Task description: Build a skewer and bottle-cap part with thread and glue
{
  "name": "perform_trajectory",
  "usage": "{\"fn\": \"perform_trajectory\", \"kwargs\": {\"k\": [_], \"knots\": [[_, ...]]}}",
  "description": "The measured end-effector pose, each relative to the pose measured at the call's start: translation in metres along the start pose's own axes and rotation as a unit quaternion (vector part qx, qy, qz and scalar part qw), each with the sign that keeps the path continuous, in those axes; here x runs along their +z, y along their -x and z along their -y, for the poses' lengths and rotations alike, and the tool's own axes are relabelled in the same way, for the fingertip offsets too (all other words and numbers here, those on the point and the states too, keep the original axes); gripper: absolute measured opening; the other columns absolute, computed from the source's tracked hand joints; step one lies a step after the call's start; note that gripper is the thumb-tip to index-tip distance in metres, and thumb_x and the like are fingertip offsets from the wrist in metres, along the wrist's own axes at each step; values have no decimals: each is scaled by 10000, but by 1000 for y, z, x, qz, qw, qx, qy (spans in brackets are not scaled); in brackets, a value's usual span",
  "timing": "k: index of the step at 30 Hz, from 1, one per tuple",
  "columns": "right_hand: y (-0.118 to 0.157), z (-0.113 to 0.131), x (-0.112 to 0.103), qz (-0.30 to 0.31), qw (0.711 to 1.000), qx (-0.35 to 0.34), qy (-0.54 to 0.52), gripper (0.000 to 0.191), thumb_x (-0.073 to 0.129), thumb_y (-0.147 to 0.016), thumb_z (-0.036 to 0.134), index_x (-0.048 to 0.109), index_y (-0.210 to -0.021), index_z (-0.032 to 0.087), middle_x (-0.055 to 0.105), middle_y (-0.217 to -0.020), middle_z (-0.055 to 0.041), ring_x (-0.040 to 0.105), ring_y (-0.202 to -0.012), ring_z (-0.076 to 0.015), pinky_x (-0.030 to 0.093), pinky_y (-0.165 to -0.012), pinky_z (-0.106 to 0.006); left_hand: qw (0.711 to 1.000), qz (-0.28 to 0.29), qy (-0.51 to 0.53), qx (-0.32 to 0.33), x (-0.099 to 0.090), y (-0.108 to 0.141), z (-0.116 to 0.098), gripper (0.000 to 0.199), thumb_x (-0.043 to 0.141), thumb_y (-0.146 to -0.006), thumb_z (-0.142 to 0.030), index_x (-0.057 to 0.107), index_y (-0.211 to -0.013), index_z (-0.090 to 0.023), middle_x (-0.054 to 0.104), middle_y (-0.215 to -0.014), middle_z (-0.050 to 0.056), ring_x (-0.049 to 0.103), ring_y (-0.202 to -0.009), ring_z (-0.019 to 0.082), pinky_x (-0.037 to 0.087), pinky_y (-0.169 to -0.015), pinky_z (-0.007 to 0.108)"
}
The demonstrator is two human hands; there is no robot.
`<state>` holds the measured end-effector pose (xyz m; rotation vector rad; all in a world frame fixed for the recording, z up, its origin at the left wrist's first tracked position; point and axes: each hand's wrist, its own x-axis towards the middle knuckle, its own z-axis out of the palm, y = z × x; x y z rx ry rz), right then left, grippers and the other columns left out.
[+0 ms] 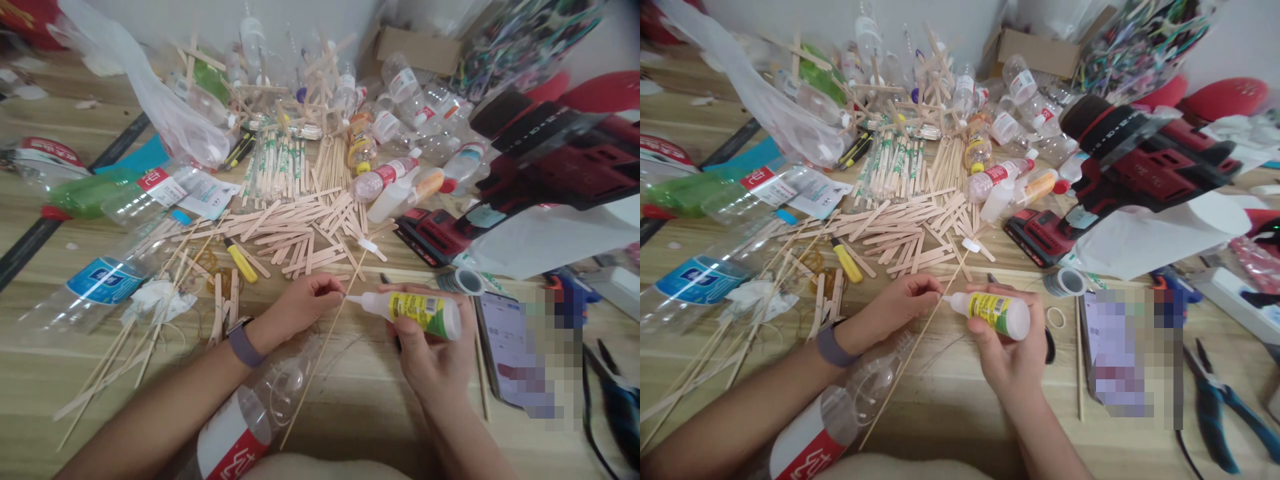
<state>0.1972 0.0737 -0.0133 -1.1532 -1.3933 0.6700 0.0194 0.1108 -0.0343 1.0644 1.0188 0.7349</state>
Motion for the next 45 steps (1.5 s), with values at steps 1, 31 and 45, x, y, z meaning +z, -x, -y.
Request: {"fn": "perform_trajectory", "kwargs": {"k": [1, 31, 45], "knots": [[0, 0, 0, 0, 1000, 1, -2, 263, 736, -807, 366, 565, -968, 248, 733, -937, -97, 701, -864, -296, 542, -737, -471, 1000, -1, -1, -1, 0, 0, 0, 73, 581, -750, -247, 599, -740, -177, 460, -622, -60, 371, -576, 94, 283, -551, 234], [-1, 2, -1, 9, 999, -12, -32, 244, 733, -827, 327, 561, -985, 258, 716, -946, -78, 682, -794, -261, 524, -747, -450, 1000, 1, -15, -11, 0, 0, 0, 89, 570, -742, -265, 593, -745, -179, 456, -626, -62, 348, -568, 93, 268, -555, 235], [-1, 0, -1, 13, 999, -14, -31, 252, 736, -828, 331, 556, -992, 265, 718, -930, -67, 596, -578, -196, 518, -692, -426, 1000, 4, -8, -17, 0, 1, -1, 68, 575, -747, -245, 591, -734, -179, 455, -613, -68, 357, -561, 92, 287, -561, 232]]}}
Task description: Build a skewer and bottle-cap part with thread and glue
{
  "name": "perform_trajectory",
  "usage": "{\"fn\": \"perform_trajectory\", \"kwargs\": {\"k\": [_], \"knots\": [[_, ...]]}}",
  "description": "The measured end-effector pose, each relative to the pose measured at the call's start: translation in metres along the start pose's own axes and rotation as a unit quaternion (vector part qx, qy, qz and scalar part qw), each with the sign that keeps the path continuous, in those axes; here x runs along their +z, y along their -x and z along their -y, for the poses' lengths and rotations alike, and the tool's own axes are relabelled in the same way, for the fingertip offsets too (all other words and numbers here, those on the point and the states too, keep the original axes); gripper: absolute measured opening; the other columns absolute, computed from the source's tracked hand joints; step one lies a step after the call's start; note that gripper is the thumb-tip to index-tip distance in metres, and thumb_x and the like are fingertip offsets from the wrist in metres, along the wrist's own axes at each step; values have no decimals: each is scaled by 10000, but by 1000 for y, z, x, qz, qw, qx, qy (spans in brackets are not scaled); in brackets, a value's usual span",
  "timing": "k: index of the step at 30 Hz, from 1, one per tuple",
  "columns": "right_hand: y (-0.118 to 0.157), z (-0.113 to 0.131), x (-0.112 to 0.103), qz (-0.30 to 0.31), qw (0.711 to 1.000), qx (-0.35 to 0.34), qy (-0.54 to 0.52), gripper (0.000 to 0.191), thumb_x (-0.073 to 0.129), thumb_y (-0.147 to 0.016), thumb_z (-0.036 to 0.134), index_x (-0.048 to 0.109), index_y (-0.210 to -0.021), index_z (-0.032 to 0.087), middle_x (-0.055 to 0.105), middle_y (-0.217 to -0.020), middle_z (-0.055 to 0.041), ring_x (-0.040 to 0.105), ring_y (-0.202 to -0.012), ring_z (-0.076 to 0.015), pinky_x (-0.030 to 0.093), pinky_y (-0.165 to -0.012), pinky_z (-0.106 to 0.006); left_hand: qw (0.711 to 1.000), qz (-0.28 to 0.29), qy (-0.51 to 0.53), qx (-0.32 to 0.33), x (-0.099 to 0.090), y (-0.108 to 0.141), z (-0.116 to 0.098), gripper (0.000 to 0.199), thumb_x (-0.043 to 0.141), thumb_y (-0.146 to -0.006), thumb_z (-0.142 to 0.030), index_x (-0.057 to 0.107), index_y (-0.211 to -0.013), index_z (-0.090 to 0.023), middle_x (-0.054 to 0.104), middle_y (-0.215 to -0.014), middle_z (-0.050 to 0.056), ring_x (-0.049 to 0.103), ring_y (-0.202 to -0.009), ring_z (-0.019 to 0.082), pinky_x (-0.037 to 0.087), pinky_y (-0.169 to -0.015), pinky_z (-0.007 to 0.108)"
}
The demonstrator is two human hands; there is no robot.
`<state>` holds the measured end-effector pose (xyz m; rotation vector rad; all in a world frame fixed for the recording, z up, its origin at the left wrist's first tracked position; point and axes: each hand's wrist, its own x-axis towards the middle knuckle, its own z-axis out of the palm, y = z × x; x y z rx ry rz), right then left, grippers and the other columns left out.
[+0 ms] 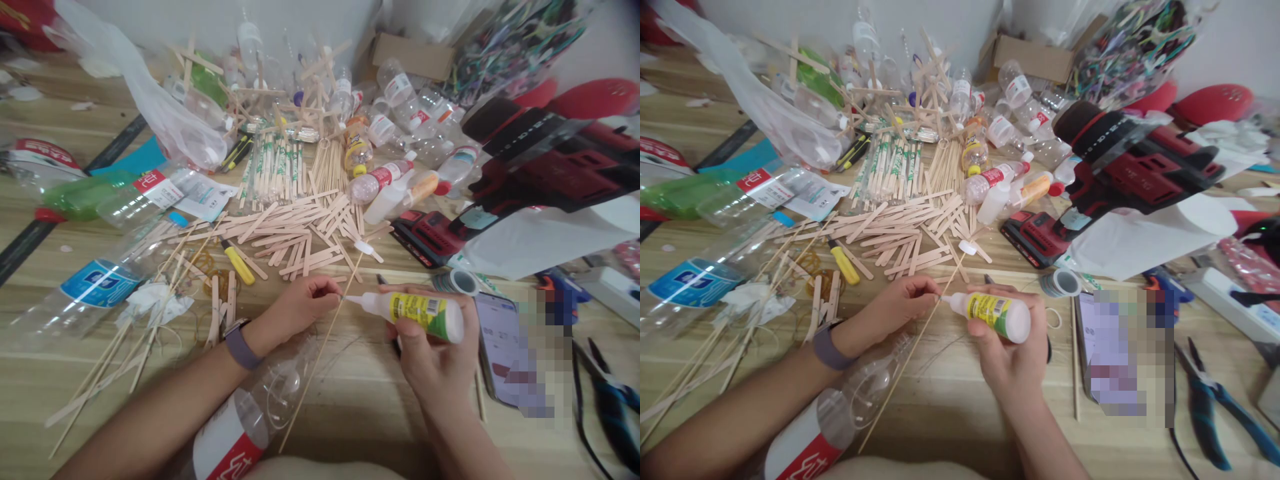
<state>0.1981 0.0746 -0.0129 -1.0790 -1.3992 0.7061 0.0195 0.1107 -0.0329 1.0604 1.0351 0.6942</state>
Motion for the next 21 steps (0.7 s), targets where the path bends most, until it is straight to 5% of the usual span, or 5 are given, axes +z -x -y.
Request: {"fn": "perform_trajectory", "kwargs": {"k": [21], "knots": [[-3, 2, -1, -2, 1000, 7, 10, 240, 732, -826, 343, 543, -948, 260, 718, -900, -75, 685, -780, -261, 534, -695, -436, 1000, 1, -9, 6, 0, -1, 0, 79, 571, -738, -253, 590, -734, -176, 479, -659, -52, 366, -583, 91, 272, -538, 227]]}}
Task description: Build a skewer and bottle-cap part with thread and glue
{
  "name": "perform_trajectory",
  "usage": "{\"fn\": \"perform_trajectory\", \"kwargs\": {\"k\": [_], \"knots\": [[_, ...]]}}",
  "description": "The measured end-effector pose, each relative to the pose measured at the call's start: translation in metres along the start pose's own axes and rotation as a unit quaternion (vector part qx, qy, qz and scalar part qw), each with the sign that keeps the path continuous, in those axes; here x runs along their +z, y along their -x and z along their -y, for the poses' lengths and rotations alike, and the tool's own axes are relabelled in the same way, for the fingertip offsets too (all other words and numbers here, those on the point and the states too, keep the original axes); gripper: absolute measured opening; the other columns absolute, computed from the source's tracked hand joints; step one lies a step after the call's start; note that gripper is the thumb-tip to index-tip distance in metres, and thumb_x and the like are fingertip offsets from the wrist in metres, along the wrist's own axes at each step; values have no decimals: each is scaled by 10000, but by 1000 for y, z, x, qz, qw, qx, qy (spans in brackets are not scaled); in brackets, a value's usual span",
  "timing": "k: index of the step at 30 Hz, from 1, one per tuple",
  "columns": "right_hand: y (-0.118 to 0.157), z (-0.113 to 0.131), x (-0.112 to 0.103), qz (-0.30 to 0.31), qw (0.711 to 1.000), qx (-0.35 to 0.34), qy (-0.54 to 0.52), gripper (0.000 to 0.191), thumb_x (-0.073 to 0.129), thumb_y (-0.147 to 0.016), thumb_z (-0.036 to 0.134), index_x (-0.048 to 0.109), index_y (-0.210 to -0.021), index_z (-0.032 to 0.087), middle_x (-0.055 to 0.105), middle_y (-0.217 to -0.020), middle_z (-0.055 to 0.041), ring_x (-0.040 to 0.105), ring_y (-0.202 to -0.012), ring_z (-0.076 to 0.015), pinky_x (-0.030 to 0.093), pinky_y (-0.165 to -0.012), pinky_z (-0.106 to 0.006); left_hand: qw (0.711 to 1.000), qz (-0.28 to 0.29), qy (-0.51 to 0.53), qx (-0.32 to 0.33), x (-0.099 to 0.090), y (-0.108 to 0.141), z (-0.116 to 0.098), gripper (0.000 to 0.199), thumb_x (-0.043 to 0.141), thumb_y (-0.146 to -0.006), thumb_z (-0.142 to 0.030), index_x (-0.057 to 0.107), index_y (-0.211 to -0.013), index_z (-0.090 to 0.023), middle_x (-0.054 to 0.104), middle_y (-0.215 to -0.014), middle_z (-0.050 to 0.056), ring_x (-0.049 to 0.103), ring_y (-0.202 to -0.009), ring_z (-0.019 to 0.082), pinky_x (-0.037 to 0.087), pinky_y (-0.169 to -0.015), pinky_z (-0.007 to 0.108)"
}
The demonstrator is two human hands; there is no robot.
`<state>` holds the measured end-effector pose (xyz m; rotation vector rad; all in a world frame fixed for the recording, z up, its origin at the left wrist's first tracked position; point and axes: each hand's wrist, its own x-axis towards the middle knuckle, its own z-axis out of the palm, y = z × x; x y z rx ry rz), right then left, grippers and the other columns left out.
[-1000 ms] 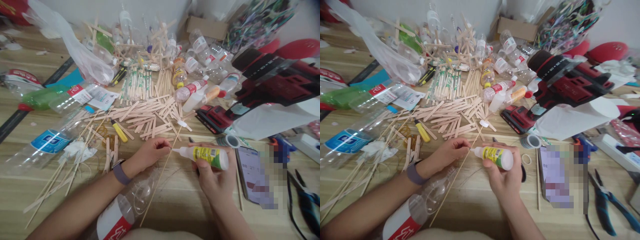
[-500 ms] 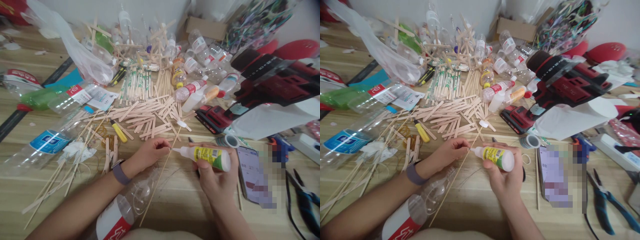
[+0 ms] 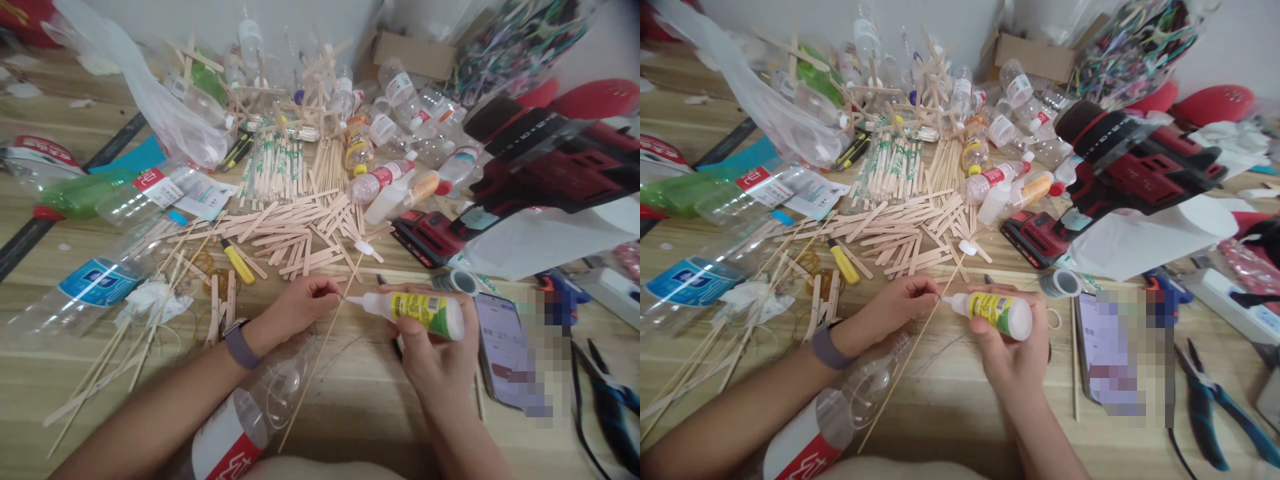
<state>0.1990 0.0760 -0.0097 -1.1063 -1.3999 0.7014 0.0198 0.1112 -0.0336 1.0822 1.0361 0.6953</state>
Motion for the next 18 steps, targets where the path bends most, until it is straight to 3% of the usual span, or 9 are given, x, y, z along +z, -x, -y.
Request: {"fn": "perform_trajectory", "kwargs": {"k": [18], "knots": [[0, 3, 1, 5, 1000, 21, 2, 267, 745, -812, 377, 534, -933, 267, 719, -895, -75, 690, -834, -285, 523, -679, -443, 1000, 1, -3, -11, 0, 0, -1, 78, 577, -746, -256, 590, -740, -179, 469, -640, -50, 364, -570, 92, 271, -516, 216]]}}
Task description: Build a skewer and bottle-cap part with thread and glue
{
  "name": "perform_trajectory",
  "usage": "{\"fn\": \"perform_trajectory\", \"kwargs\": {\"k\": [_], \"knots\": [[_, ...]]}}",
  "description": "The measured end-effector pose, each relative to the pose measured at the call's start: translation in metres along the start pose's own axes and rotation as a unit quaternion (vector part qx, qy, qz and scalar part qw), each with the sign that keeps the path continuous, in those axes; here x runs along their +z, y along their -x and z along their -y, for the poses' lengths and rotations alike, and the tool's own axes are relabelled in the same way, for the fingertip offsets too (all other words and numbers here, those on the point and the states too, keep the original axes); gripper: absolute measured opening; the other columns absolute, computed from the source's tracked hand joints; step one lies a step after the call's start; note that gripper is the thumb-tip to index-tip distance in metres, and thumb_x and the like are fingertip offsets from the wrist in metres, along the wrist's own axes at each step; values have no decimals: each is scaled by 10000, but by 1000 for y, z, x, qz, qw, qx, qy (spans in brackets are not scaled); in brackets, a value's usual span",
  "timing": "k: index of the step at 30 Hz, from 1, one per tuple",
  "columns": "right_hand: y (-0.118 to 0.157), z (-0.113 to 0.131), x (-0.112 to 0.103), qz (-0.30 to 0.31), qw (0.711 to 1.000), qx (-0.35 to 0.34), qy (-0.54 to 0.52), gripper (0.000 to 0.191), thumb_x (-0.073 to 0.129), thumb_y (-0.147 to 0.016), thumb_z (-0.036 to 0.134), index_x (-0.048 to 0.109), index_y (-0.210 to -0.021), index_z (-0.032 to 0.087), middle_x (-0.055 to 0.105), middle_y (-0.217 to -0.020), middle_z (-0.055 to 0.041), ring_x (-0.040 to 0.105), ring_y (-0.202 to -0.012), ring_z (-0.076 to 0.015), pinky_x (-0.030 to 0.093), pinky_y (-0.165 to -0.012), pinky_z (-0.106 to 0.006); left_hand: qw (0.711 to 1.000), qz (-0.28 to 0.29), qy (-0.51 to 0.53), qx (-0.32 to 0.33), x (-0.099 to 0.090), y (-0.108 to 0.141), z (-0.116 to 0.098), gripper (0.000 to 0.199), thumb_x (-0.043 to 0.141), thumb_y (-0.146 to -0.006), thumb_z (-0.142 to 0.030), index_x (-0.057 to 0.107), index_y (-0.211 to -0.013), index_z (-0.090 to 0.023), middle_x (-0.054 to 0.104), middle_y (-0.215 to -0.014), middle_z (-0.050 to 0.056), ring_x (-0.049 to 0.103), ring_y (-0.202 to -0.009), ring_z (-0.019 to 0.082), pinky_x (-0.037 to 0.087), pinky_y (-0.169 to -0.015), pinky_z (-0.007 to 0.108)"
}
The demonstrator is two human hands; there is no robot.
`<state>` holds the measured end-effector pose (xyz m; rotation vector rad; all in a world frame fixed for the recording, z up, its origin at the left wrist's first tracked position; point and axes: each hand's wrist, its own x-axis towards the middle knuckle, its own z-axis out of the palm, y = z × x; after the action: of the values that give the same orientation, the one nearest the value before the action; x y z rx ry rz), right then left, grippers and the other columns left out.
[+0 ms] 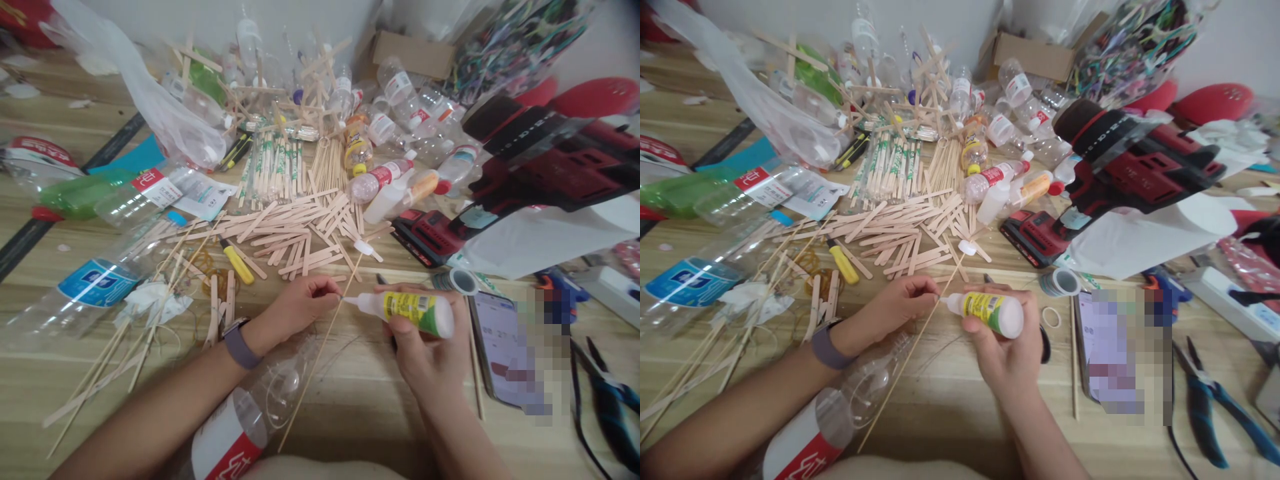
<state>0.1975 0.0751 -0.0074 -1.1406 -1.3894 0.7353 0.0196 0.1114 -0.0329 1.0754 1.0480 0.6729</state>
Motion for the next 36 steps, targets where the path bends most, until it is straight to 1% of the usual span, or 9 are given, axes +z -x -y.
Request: {"fn": "perform_trajectory", "kwargs": {"k": [6, 9, 13, 16, 19, 23, 26, 31, 36], "knots": [[-1, 0, 1, -7, 1000, -9, -1, 262, 739, -819, 379, 536, -942, 269, 713, -906, -68, 689, -843, -274, 522, -688, -430, 1000, 1, -3, 4, 0, 1, -1, 76, 580, -744, -250, 593, -745, -175, 474, -652, -52, 369, -578, 90, 279, -529, 219], [-1, 0, 1, 3, 1000, -19, 3, 260, 749, -811, 357, 534, -927, 266, 718, -877, -65, 694, -828, -279, 524, -681, -432, 1000, 2, -8, 6, 0, 1, -1, 77, 570, -746, -249, 591, -738, -176, 478, -659, -50, 378, -587, 94, 287, -542, 222], [0, 0, 1, -5, 1000, -20, 5, 248, 747, -811, 332, 536, -923, 265, 718, -895, -79, 692, -822, -288, 524, -665, -439, 1000, 4, -11, 3, 1, 0, -1, 86, 569, -742, -257, 590, -731, -174, 489, -670, -46, 389, -597, 97, 291, -549, 226], [0, 0, 1, 1, 1000, -22, 11, 235, 741, -814, 305, 530, -911, 270, 715, -867, -70, 691, -808, -285, 524, -670, -443, 1000, 2, -16, 2, 1, 0, -2, 83, 565, -747, -252, 593, -735, -175, 485, -665, -47, 383, -594, 97, 287, -547, 226], [0, 0, 1, -3, 999, -36, 19, 226, 728, -826, 321, 530, -922, 269, 716, -864, -70, 692, -802, -283, 523, -667, -441, 1000, 2, -19, 3, 1, 1, -3, 82, 563, -745, -251, 598, -742, -177, 485, -658, -48, 374, -580, 95, 282, -534, 223], [-1, -1, 1, 0, 1000, -23, 20, 240, 733, -822, 340, 520, -906, 269, 720, -856, -72, 696, -806, -289, 523, -661, -440, 1000, -1, -16, -1, 1, 1, -2, 75, 555, -749, -242, 594, -739, -179, 476, -642, -48, 362, -562, 90, 275, -513, 213], [-1, -1, 0, -8, 999, -28, 21, 236, 727, -828, 328, 516, -918, 271, 721, -867, -71, 700, -810, -289, 523, -654, -435, 1000, -1, -13, 3, 1, 0, -1, 78, 571, -747, -247, 600, -744, -174, 492, -656, -43, 382, -579, 92, 282, -512, 207], [-1, -1, 0, 0, 1000, -24, 8, 224, 725, -830, 315, 519, -907, 275, 720, -874, -75, 702, -830, -293, 521, -644, -429, 1000, 0, -12, 3, 0, 1, -1, 72, 568, -748, -240, 596, -740, -175, 483, -654, -49, 380, -580, 91, 281, -516, 211], [0, -3, 0, -1, 1000, -16, 7, 255, 754, -799, 314, 524, -904, 276, 731, -864, -65, 689, -775, -276, 507, -615, -408, 1000, 2, -19, 2, 0, 1, -3, 71, 562, -751, -240, 592, -736, -178, 473, -636, -53, 369, -563, 92, 278, -516, 220]]}}
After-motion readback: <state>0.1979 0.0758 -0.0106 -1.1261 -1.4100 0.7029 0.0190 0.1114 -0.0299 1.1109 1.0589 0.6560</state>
